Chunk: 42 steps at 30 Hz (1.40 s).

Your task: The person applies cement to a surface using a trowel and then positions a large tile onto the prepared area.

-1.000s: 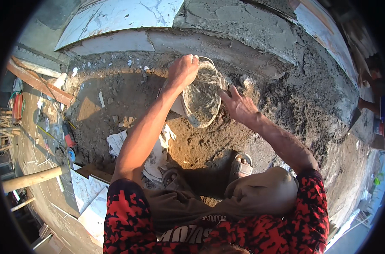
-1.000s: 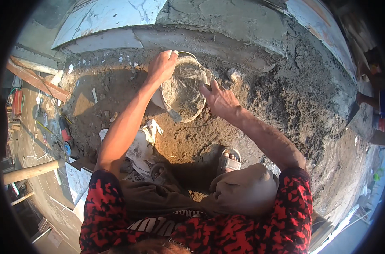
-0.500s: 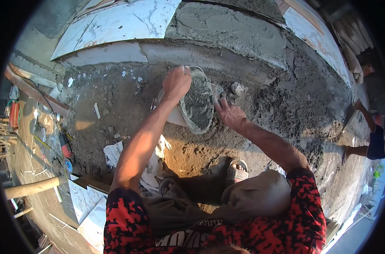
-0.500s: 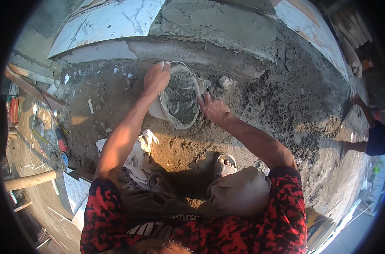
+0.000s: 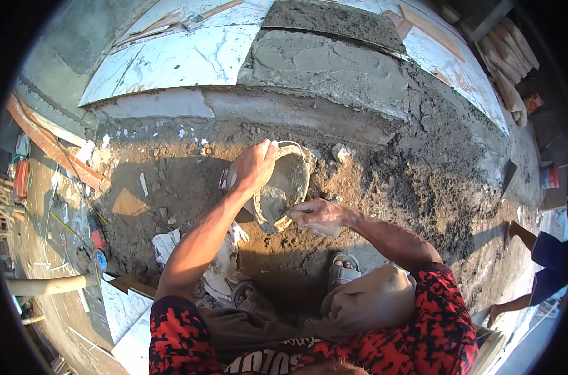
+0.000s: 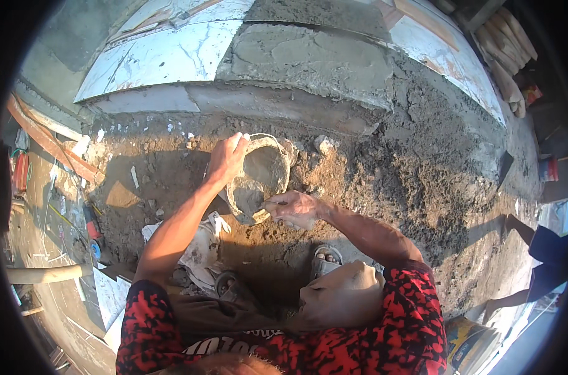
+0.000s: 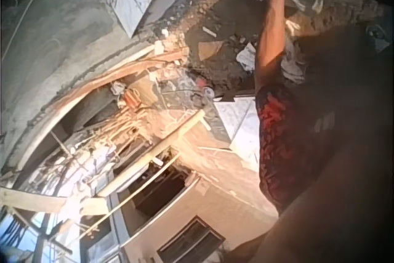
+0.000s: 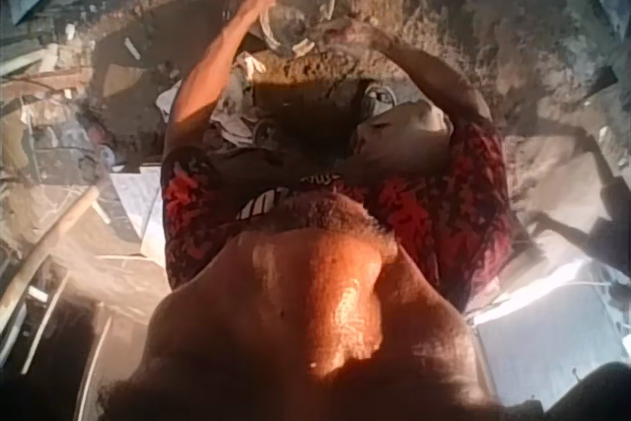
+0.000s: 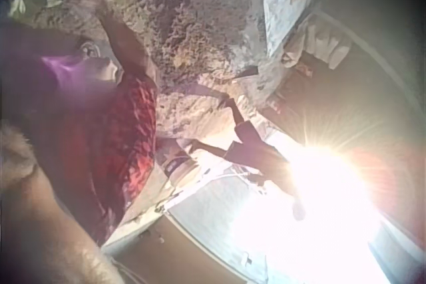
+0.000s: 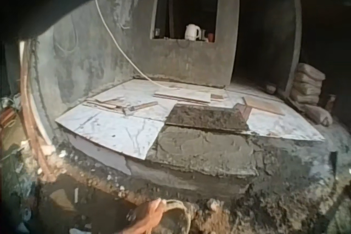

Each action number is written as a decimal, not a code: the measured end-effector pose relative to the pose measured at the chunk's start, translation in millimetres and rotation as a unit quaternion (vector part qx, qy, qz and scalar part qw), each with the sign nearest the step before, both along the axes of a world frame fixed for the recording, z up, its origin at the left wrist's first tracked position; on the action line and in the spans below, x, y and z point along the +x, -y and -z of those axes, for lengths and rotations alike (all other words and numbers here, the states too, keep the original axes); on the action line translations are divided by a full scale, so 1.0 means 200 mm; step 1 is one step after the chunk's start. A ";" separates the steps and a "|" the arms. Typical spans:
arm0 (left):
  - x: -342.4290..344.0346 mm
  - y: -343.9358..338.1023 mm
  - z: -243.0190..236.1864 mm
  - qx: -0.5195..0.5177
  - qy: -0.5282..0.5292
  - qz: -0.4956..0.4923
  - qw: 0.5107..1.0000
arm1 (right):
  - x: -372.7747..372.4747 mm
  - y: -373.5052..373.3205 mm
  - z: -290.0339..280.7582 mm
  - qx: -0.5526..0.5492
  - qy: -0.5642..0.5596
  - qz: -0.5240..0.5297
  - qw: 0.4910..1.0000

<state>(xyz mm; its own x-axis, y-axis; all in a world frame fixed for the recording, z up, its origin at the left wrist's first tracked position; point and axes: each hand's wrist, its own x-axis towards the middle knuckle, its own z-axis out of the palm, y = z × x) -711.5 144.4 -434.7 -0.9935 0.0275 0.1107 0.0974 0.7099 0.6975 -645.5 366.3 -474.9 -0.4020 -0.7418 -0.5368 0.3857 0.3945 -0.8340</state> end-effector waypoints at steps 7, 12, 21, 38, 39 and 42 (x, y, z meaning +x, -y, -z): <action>-0.19 0.26 0.18 0.043 -0.079 -0.006 0.996 | 0.03 -0.15 -0.03 -0.125 0.168 0.118 0.971; -0.27 0.39 0.18 0.099 0.034 -0.079 0.991 | -0.06 -0.34 -0.34 -0.121 0.170 0.164 0.964; -0.25 0.41 0.17 0.104 0.022 -0.116 0.988 | -0.73 -0.63 -0.89 0.155 -0.523 0.185 0.818; -0.28 0.32 0.23 0.098 -0.007 -0.124 0.987 | -1.31 -0.91 -0.72 0.337 -0.564 0.093 0.748; -0.27 0.29 0.22 0.097 -0.016 -0.120 0.988 | -1.33 -0.94 -0.72 0.310 -0.575 0.056 0.755; -0.26 0.30 0.15 0.079 0.017 -0.102 0.992 | -1.33 -0.88 -0.71 0.319 -0.316 0.289 0.846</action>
<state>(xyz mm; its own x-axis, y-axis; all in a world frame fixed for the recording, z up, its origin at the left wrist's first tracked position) -764.0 83.9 -464.3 -0.9798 -0.1893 0.0638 -0.0626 0.5944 0.8017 -911.9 543.3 -333.3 -0.9544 0.0353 -0.2965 0.2244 0.7396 -0.6345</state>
